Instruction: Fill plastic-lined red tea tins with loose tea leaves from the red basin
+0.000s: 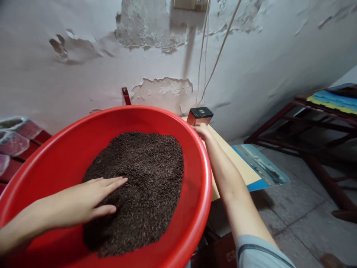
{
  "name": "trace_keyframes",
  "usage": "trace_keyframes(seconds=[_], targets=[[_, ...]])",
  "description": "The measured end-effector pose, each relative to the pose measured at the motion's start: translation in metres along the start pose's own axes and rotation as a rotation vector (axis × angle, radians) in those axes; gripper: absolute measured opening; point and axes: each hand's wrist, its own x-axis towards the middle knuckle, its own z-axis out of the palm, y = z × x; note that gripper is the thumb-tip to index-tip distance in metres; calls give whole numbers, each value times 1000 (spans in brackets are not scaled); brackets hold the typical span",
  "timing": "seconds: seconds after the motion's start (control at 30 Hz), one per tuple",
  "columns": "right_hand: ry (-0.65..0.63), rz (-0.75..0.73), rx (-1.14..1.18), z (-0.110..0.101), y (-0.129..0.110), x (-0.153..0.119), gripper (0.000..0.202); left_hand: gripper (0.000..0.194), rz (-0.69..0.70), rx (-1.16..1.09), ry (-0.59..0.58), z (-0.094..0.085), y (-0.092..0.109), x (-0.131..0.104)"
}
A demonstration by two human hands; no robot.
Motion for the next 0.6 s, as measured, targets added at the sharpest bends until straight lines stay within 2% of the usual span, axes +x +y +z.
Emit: trace_keyframes(seconds=[0.03,0.1,0.13,0.17,0.23,0.33,0.43,0.53,0.6], targets=[[54,67,7,-10,-12,6,34,70,19,1,7,-1,1,-1],[186,18,-23,-27,-46,15,32,69,61,0,42,-4,0,-4],[262,-74,-20,-31,-68,14,33,68,80,1,69,-7,-1,-6],[281,-212,2,-31,-93,8,35,67,91,8,104,-11,-2,-9],[101,-510,29,-20,-148,-18,35,67,74,33,216,-20,-8,-21],[-238,-917,-40,19,-232,-89,32,66,-95,85,490,-31,-26,-51],[-436,-1249,-155,65,-298,-163,33,58,-424,100,776,-28,-63,-93],[-557,-1418,-245,121,-357,-216,37,53,-809,83,968,-4,-117,-141],[-631,-1446,-255,167,-397,-243,38,54,-1075,44,980,22,-156,-173]])
